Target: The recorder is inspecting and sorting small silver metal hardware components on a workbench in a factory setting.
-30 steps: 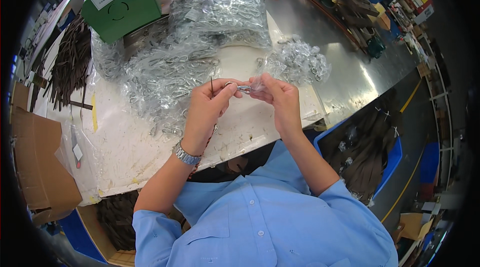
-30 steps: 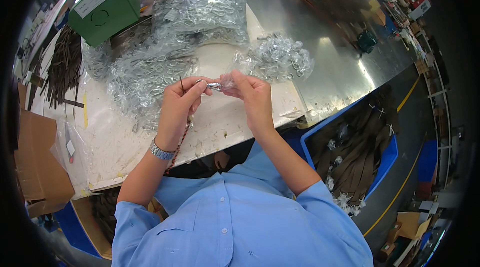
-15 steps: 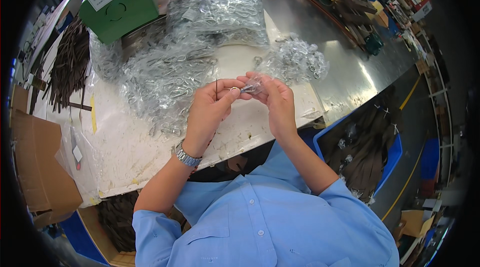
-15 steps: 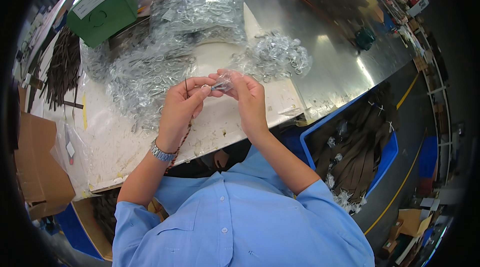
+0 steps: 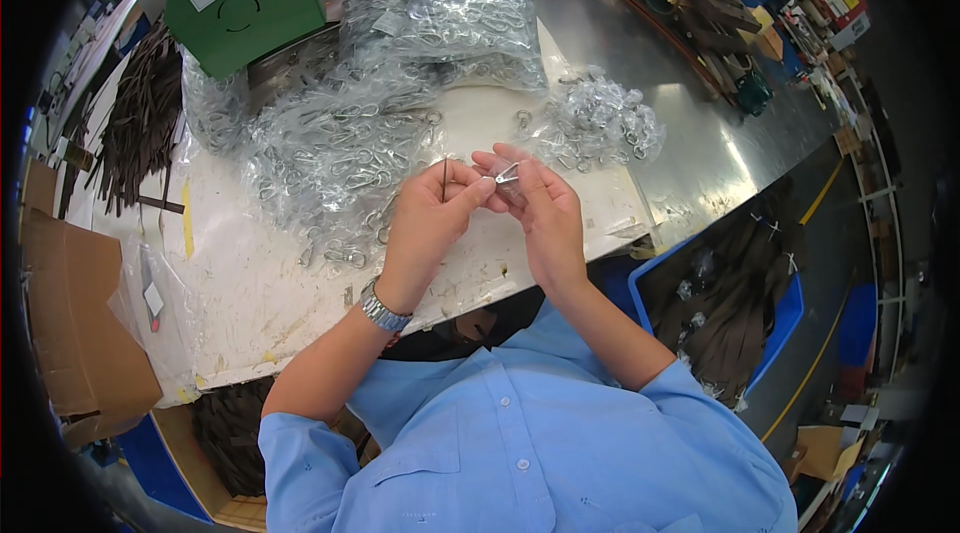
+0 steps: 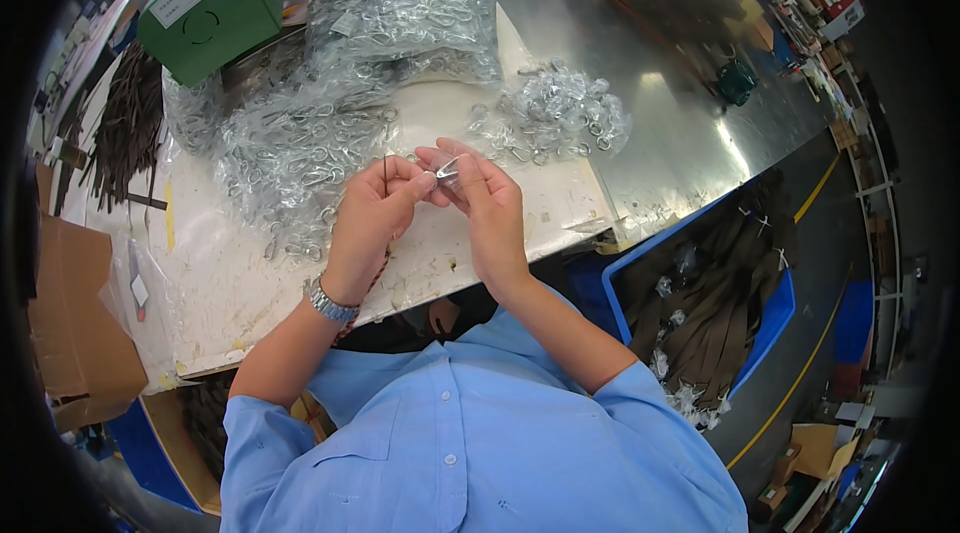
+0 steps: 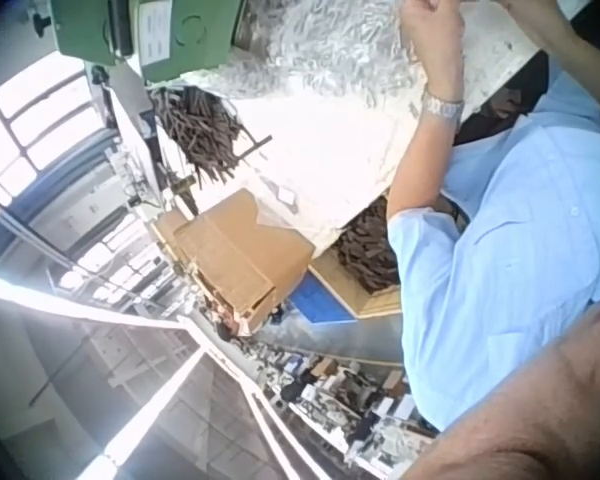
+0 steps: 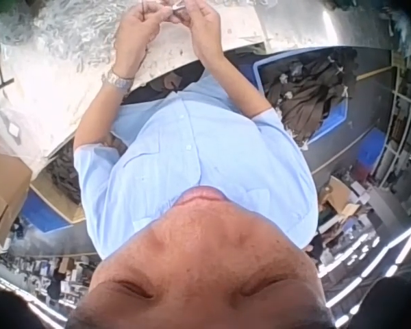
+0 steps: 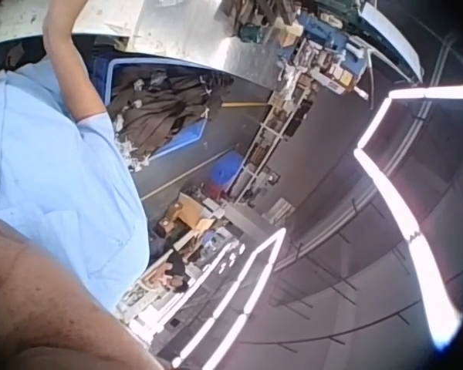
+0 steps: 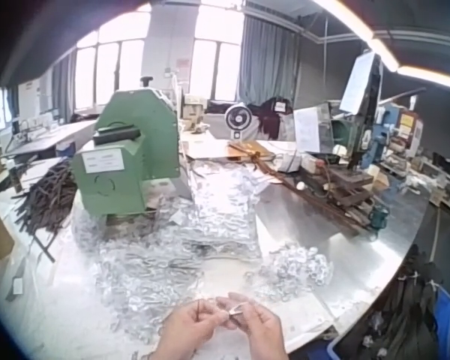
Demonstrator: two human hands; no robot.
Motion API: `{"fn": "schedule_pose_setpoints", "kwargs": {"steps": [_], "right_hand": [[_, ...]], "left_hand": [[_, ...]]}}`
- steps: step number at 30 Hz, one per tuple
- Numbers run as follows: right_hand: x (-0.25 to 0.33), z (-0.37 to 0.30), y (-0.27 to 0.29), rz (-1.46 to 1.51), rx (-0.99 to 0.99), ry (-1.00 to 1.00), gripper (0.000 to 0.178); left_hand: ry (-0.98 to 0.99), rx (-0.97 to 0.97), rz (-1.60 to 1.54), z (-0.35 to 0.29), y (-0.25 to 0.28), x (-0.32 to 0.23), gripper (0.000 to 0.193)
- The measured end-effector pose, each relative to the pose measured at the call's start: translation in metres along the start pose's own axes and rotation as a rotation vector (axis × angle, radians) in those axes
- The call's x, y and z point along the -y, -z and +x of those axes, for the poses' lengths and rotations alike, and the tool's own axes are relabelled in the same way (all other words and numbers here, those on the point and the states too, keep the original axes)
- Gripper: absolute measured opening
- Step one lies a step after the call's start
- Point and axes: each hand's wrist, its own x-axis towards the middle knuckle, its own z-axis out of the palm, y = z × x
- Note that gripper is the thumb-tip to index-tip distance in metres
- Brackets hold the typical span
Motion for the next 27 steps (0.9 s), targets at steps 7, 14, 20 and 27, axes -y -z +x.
{"fn": "schedule_pose_setpoints", "kwargs": {"steps": [7,14,20,27], "right_hand": [[-0.005,-0.005,-0.003,0.063,0.034,-0.059,0.043],[0.015,0.013,0.02,-0.075,-0.038,0.014,0.034],[0.031,0.009,0.043,-0.005,0.332,-0.322,0.037],[0.029,0.01,0.044,0.187,0.54,-0.601,0.034]], "left_hand": [[0.012,-0.007,0.158,-0.002,0.0,-0.004,0.013],[-0.018,-0.02,0.197,0.011,0.018,0.003,0.03],[0.142,0.281,0.038,0.004,0.019,-0.028,0.029],[0.126,0.305,0.063,0.005,0.014,-0.024,0.014]]}}
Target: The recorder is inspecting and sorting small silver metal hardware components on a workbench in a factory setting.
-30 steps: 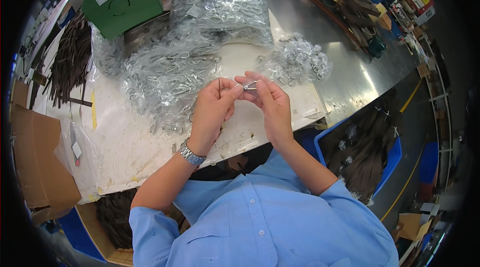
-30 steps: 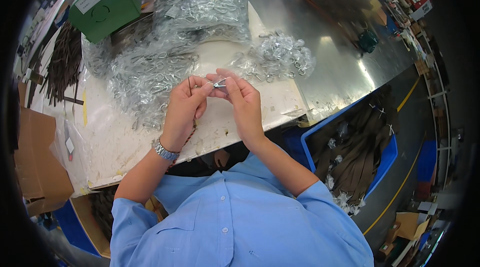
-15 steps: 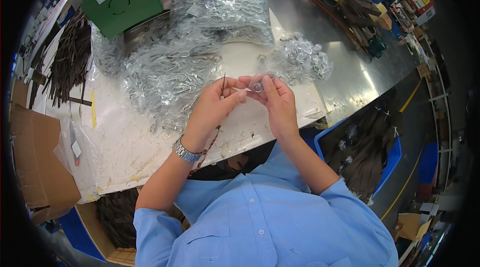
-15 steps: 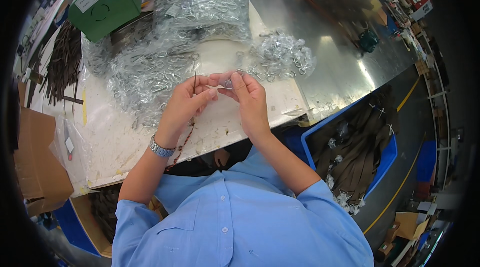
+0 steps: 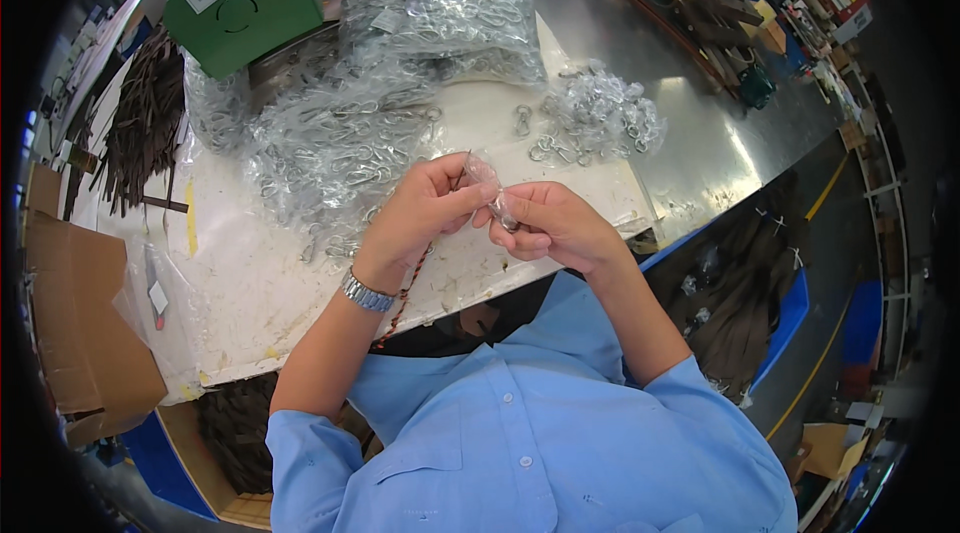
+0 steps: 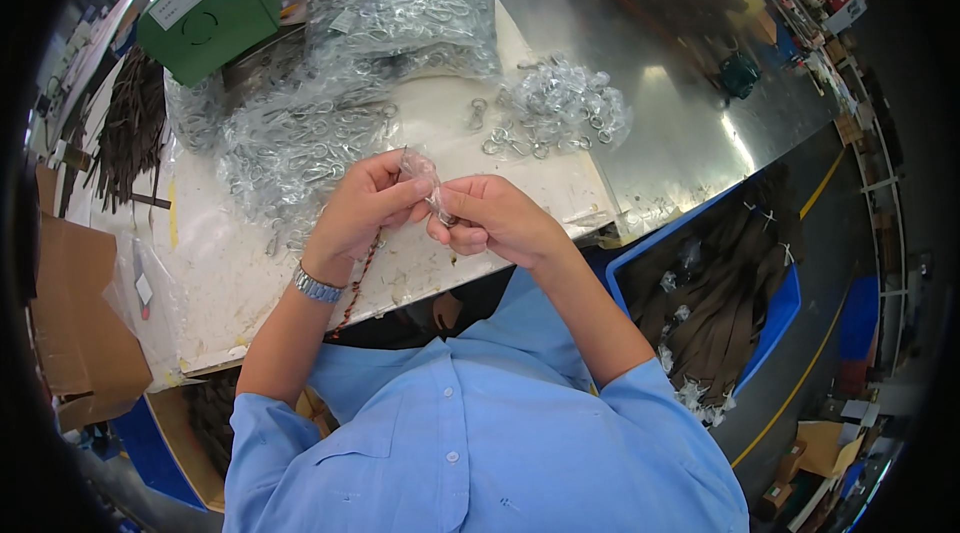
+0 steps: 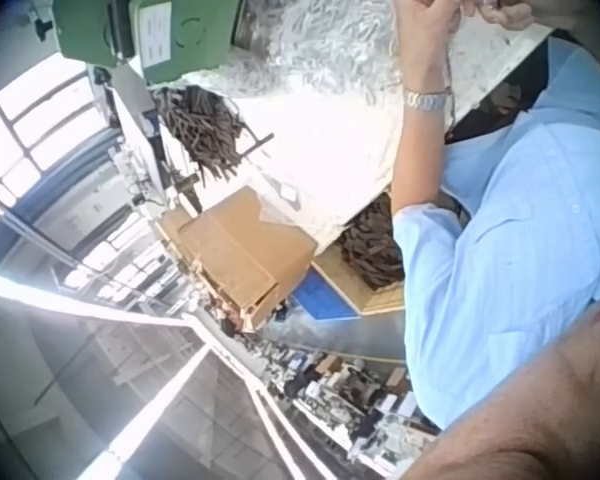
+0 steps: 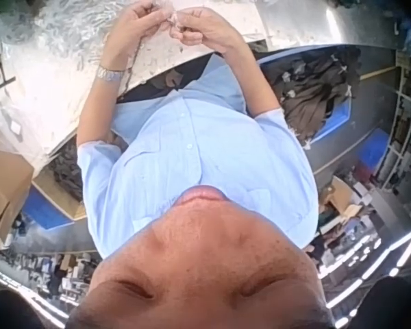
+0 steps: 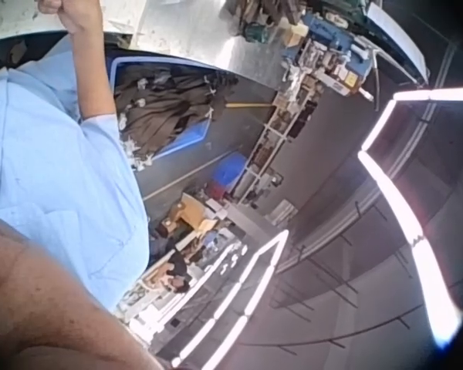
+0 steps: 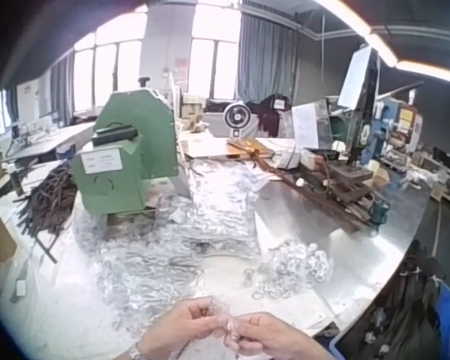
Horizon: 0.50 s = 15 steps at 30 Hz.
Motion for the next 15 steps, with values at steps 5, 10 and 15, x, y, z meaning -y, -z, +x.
{"fn": "schedule_pose_setpoints", "kwargs": {"steps": [5,10,15], "right_hand": [[0.005,-0.004,-0.024,-0.305,-0.26,0.101,0.027],[-0.015,0.01,-0.036,-1.237,-0.544,0.503,0.014],[-0.009,0.006,-0.029,-1.322,-0.611,0.532,0.017]], "left_hand": [[-0.255,-0.232,0.298,0.008,0.001,0.022,0.013],[-0.173,-0.227,0.151,0.002,-0.011,0.011,0.018],[-0.216,-0.311,0.023,0.001,-0.007,0.01,0.017]]}}
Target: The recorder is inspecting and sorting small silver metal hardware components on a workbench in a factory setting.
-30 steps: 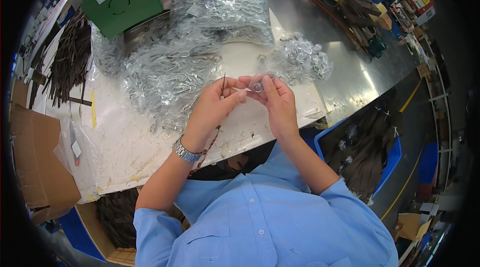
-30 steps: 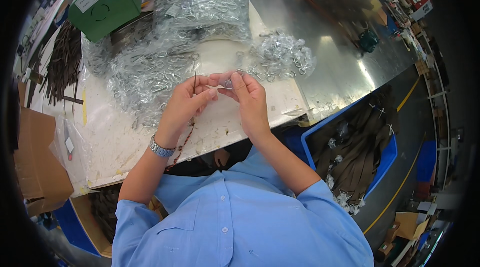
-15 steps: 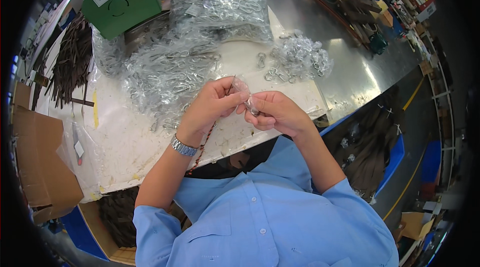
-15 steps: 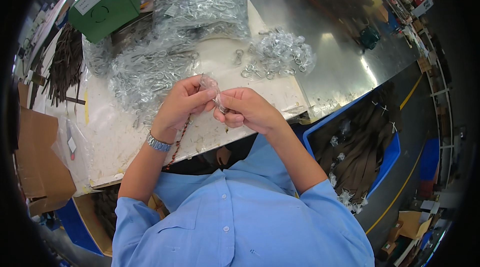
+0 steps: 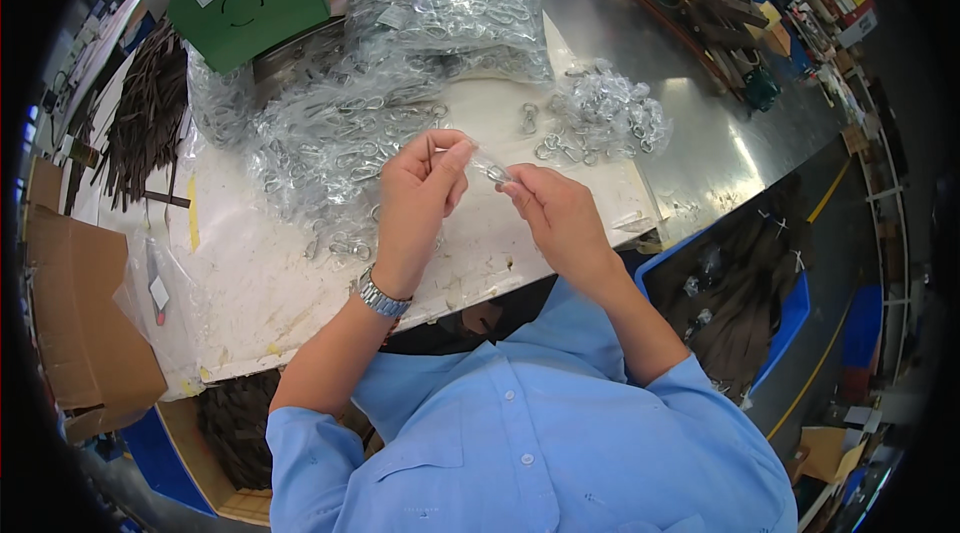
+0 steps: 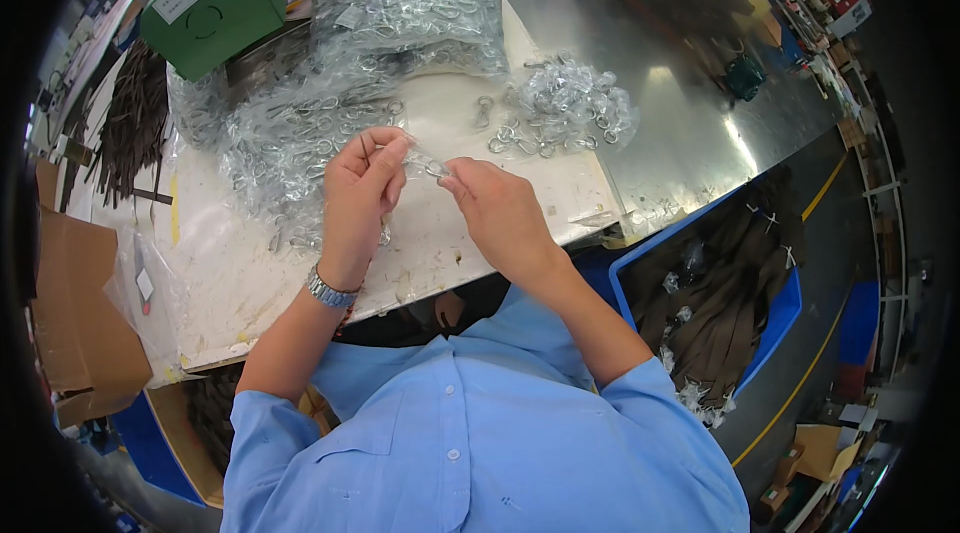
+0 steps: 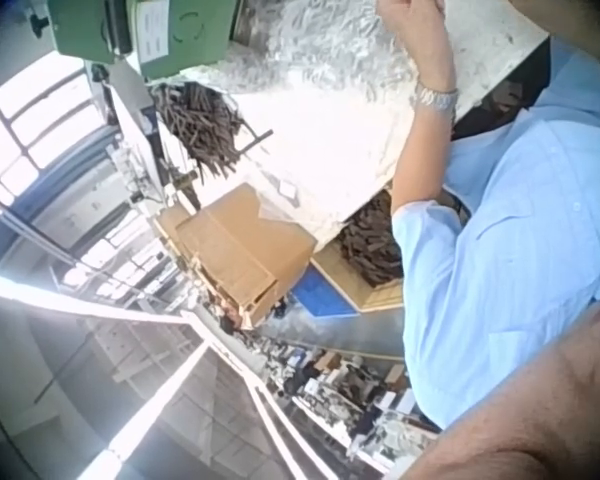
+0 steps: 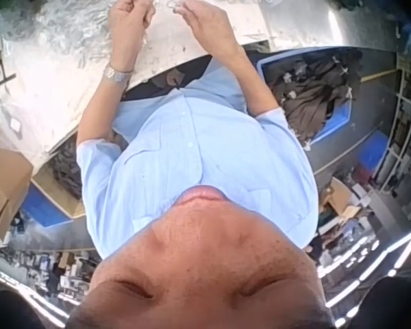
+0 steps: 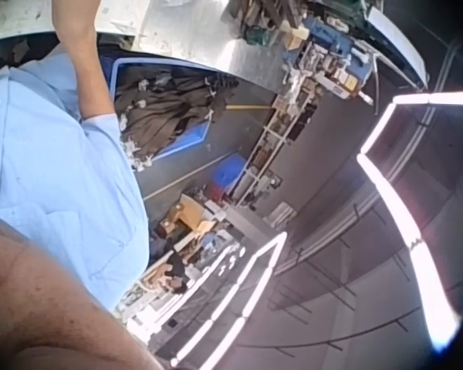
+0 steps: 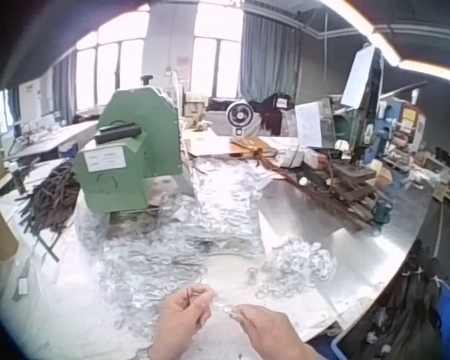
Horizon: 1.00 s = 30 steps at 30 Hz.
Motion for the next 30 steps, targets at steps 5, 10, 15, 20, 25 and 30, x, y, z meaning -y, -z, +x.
{"fn": "schedule_pose_setpoints", "kwargs": {"steps": [5,10,15,20,25,30], "right_hand": [[0.008,-0.004,0.059,0.408,0.321,-0.318,0.024],[-0.012,-0.006,0.062,0.389,0.413,-0.246,0.028],[-0.024,-0.009,0.038,0.57,0.379,-0.417,0.029],[-0.016,-0.012,0.008,0.564,0.211,-0.429,0.029],[-0.013,-0.015,-0.004,0.57,0.185,-0.432,0.028],[-0.008,-0.008,-0.002,0.752,0.221,-0.447,0.025]], "left_hand": [[-0.14,0.01,0.255,0.009,0.004,0.008,0.035],[0.04,0.469,0.251,-0.006,-0.005,-0.009,0.039],[0.058,0.461,0.329,-0.011,-0.01,-0.005,0.043],[0.193,0.415,0.151,-0.006,-0.006,0.006,0.042],[-0.069,0.199,0.502,-0.009,-0.015,0.021,0.035],[-0.269,0.138,0.618,-0.004,-0.006,0.014,0.028]]}}
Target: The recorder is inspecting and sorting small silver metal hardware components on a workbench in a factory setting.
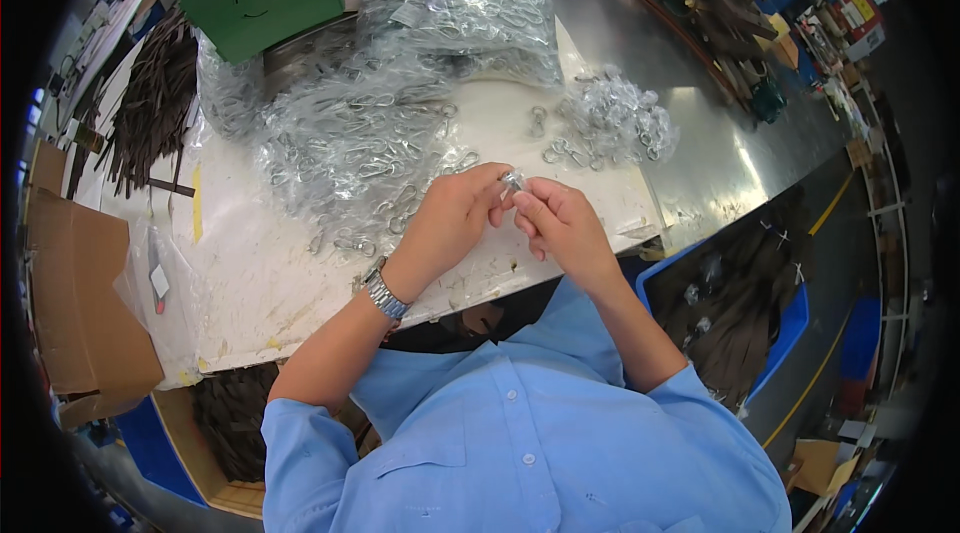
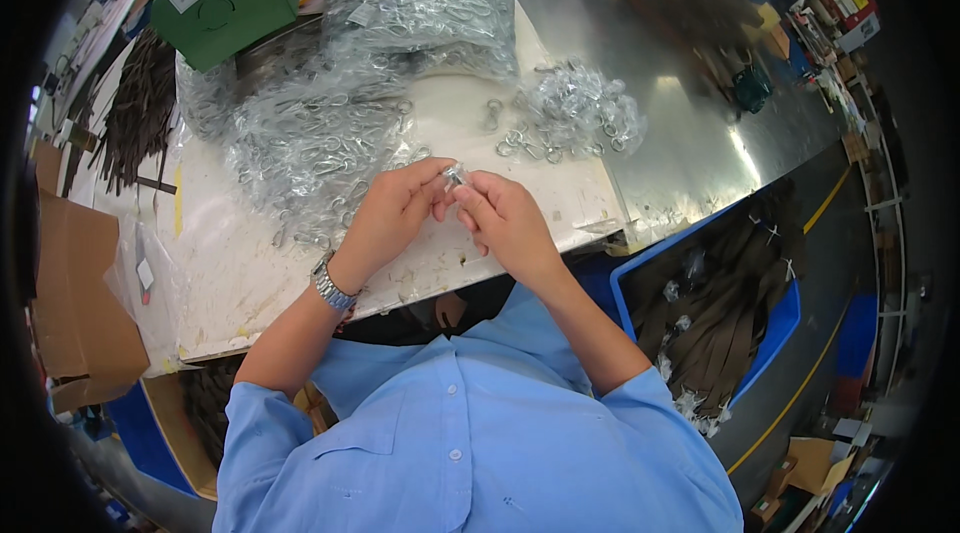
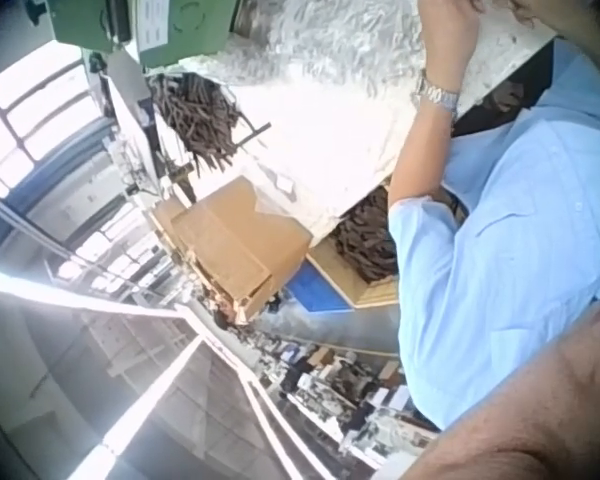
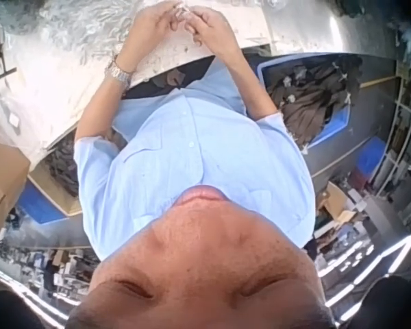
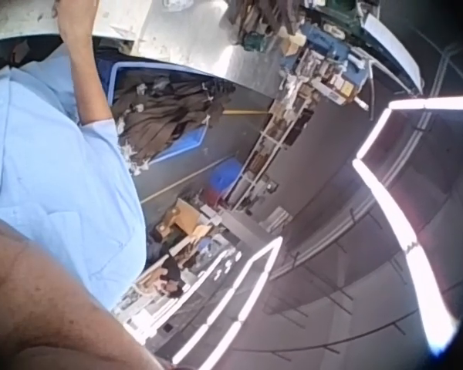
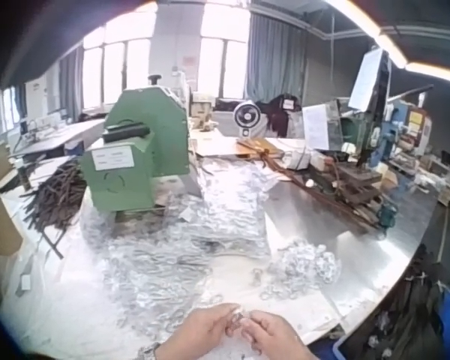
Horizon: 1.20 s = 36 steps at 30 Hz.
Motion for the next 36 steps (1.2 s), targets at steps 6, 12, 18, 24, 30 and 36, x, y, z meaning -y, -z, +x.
{"fn": "schedule_pose_setpoints", "kwargs": {"steps": [6,12,18,24,30,36], "right_hand": [[0.045,0.022,0.049,-0.823,-0.647,0.47,0.034],[0.007,0.048,0.001,-1.165,-0.266,0.768,0.042],[-0.01,0.069,-0.007,-1.199,-0.127,0.575,0.028],[-0.006,0.051,0.017,-0.959,-0.189,0.423,0.019],[0.0,0.043,0.037,-0.295,0.035,0.055,0.024],[0.009,0.036,0.029,-0.052,0.091,-0.02,0.022]], "left_hand": [[0.257,-0.261,-0.38,0.016,0.033,0.003,0.029],[0.266,-0.327,-0.468,0.014,0.043,0.001,0.027],[0.288,-0.254,-0.474,0.018,0.033,0.011,0.026],[0.074,-0.27,-0.112,0.014,0.027,0.024,0.024],[0.066,-0.081,-0.125,0.012,0.019,0.012,0.02],[0.178,-0.101,-0.102,0.014,0.026,0.013,0.02]]}}
